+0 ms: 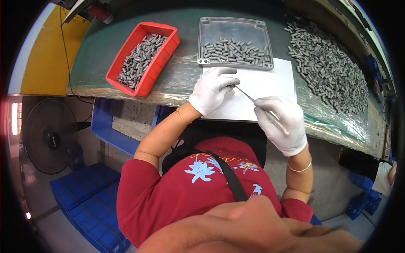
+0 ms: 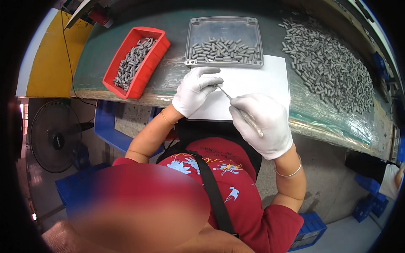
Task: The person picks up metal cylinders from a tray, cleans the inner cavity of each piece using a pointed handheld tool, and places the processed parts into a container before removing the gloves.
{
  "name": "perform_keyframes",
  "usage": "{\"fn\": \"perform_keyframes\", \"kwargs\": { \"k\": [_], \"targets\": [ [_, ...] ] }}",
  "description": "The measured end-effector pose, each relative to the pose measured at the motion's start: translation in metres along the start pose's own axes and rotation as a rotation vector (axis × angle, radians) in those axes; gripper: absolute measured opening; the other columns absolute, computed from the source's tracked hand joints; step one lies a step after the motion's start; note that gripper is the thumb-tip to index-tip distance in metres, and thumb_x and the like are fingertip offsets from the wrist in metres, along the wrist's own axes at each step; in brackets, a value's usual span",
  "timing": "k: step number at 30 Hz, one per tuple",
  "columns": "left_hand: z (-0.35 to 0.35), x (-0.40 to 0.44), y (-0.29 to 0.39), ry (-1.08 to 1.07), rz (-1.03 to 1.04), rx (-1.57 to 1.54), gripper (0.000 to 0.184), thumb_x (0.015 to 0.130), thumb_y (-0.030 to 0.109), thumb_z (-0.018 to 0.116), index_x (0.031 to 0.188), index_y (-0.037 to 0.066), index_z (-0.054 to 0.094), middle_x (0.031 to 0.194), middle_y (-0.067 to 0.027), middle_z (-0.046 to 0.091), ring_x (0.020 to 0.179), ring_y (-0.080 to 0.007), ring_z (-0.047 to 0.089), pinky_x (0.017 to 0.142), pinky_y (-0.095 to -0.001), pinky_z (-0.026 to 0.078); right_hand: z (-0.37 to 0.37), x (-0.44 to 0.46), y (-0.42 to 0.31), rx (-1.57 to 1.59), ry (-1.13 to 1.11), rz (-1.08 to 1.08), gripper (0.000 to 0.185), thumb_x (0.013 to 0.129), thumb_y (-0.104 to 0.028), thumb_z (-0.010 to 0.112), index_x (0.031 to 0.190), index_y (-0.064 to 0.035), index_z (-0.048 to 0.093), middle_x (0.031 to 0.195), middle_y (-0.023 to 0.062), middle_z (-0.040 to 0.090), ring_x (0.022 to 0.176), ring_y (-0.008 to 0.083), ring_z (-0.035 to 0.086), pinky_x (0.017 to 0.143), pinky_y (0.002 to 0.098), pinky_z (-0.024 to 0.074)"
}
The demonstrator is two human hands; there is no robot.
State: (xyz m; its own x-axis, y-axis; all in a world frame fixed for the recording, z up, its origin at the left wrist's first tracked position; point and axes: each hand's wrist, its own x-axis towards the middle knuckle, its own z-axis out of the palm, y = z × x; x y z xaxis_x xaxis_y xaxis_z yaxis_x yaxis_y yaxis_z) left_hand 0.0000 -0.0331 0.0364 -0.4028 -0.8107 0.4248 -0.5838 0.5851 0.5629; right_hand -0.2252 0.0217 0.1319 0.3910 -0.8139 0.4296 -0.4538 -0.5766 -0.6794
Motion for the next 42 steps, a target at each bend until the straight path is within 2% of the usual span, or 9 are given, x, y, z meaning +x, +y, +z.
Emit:
{"fn": "perform_keyframes", "kwargs": {
  "k": [8,12,16,19,21,24,27,36,42],
  "targets": [
    [-0.002,0.011,0.021,-0.017,0.275,0.104,0.024,0.072,0.007,0.076,0.095,0.012,0.071,0.11,-0.0045,0.069,0.108,-0.0282,0.063,0.093,-0.0416,0.049,0.012,0.009,0.007,-0.129,-0.127,0.05,0.01,0.081,0.0,0.071,0.09,-0.0025,0.067,0.083,0.0133,0.068,0.076,0.0307,0.067,0.07,0.0368,0.053],
    [-0.004,0.011,0.008,0.007,0.181,0.042,0.026,0.071,0.005,0.077,0.094,0.013,0.071,0.107,-0.0043,0.069,0.106,-0.027,0.064,0.092,-0.0407,0.05,-0.007,0.007,-0.012,-0.004,-0.072,0.084,0.008,0.083,-0.002,0.071,0.09,-0.0022,0.067,0.083,0.0141,0.067,0.077,0.0322,0.066,0.07,0.0372,0.052],
    [-0.001,0.015,0.024,-0.05,0.184,0.017,0.023,0.071,0.006,0.078,0.093,0.013,0.074,0.108,-0.0047,0.07,0.106,-0.0268,0.064,0.092,-0.0399,0.05,0.008,0.011,0.009,-0.107,-0.138,0.081,0.008,0.081,-0.001,0.072,0.087,-0.0024,0.068,0.082,0.0133,0.068,0.075,0.0311,0.067,0.068,0.0375,0.0519],
    [0.004,0.008,0.004,-0.024,0.098,-0.005,0.021,0.073,0.006,0.078,0.093,0.013,0.075,0.109,-0.0053,0.069,0.106,-0.027,0.064,0.09,-0.0395,0.052,-0.021,0.007,-0.012,-0.11,-0.102,-0.032,0.01,0.08,-0.004,0.071,0.089,-0.0059,0.068,0.075,0.0115,0.065,0.067,0.0297,0.065,0.062,0.0385,0.0512],
    [0.002,0.004,-0.006,-0.047,-0.011,-0.071,0.022,0.076,0.003,0.077,0.095,0.012,0.075,0.111,-0.006,0.069,0.107,-0.0266,0.063,0.089,-0.038,0.054,-0.032,0.002,-0.022,0.007,-0.015,0.059,0.006,0.078,0.0,0.072,0.082,-0.0026,0.069,0.075,0.0118,0.068,0.067,0.0275,0.068,0.062,0.0347,0.0525],
    [-0.001,0.005,-0.006,-0.065,-0.01,-0.097,0.023,0.079,-0.002,0.074,0.1,0.007,0.074,0.117,-0.0082,0.065,0.11,-0.0242,0.064,0.091,-0.0348,0.057,-0.027,-0.003,-0.019,0.001,0.076,0.128,0.006,0.081,-0.001,0.072,0.086,-0.0011,0.071,0.074,0.0124,0.069,0.065,0.0239,0.069,0.061,0.0316,0.0519],
    [0.005,0.002,-0.008,-0.126,-0.179,-0.299,0.026,0.082,-0.008,0.07,0.105,0.003,0.072,0.123,-0.0103,0.059,0.112,-0.0232,0.064,0.094,-0.0332,0.059,-0.014,-0.005,-0.014,0.038,0.119,0.126,0.005,0.083,-0.001,0.072,0.088,-0.0005,0.072,0.071,0.0122,0.068,0.062,0.0223,0.067,0.058,0.0308,0.051],
    [0.007,0.0,-0.008,-0.156,-0.19,-0.356,0.028,0.083,-0.012,0.067,0.108,-0.002,0.071,0.128,-0.0114,0.054,0.115,-0.0226,0.063,0.097,-0.0324,0.059,-0.006,0.002,-0.01,0.099,0.14,0.119,0.005,0.086,-0.003,0.071,0.09,-0.0005,0.073,0.067,0.0116,0.067,0.058,0.0199,0.065,0.056,0.0307,0.0492],
    [0.0,0.005,0.004,-0.122,-0.079,-0.12,0.029,0.079,-0.004,0.074,0.106,0.007,0.074,0.121,-0.0094,0.062,0.11,-0.0225,0.064,0.09,-0.0336,0.058,-0.003,0.002,-0.006,0.098,0.151,0.132,0.006,0.086,-0.003,0.071,0.09,-0.001,0.074,0.067,0.0114,0.066,0.057,0.0193,0.064,0.056,0.0311,0.049]
  ]
}}
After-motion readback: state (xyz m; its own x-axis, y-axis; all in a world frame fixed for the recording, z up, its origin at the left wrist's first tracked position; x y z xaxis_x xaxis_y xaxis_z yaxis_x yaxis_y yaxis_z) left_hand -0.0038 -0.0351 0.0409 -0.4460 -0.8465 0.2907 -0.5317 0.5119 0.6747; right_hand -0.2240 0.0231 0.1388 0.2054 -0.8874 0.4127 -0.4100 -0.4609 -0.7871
